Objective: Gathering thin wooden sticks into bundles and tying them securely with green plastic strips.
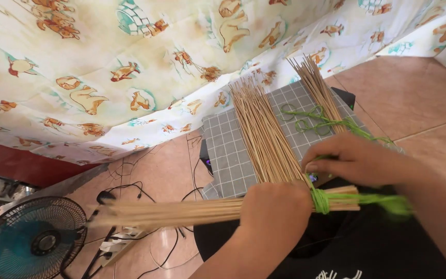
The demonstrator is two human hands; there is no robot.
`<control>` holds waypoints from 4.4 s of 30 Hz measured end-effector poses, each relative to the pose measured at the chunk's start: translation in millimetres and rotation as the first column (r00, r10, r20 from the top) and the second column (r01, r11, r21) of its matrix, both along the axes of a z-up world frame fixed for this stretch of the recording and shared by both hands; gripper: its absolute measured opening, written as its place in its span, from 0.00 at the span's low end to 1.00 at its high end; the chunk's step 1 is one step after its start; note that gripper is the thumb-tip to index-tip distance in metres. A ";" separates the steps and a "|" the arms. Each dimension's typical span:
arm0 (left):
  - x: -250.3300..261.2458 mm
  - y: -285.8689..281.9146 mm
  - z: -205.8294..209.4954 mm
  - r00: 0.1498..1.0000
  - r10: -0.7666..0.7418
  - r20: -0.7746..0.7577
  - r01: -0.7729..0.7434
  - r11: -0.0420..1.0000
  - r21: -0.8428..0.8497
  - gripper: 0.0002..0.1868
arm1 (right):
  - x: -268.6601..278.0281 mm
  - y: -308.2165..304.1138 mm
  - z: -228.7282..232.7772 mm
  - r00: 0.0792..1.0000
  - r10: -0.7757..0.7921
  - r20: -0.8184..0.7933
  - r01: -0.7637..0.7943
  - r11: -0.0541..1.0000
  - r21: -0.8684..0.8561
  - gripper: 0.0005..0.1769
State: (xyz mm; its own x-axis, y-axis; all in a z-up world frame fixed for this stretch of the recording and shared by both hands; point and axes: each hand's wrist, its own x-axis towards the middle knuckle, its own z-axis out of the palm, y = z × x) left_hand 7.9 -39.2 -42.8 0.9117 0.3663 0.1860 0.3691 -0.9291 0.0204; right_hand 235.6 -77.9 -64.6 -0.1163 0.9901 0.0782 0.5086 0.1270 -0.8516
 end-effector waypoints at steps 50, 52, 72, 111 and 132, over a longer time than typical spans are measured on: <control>78.9 49.4 -151.2 0.604 0.790 0.104 0.116 0.042 -0.992 0.14 | -24.5 -5.6 -116.8 0.744 -0.658 0.115 0.668 0.732 -0.133 0.16; 82.4 48.7 -158.0 0.578 0.807 0.124 0.106 0.076 -0.991 0.13 | -23.3 -3.8 -118.8 0.744 -0.648 0.166 0.668 0.733 -0.130 0.15; 64.5 44.2 -176.0 0.496 0.807 0.319 0.148 0.284 -0.947 0.10 | -69.1 -14.8 -156.6 0.827 -0.482 -0.289 0.555 0.784 0.278 0.06; 28.8 25.4 -126.3 0.658 0.292 0.694 0.052 0.902 -0.429 0.13 | -97.1 9.8 -194.4 0.746 -0.560 -0.359 0.664 0.664 0.343 0.12; 30.4 71.6 -103.3 0.849 0.320 0.420 0.058 0.734 -0.677 0.11 | -93.5 12.2 -146.6 0.691 -0.606 -0.394 0.721 0.537 0.438 0.03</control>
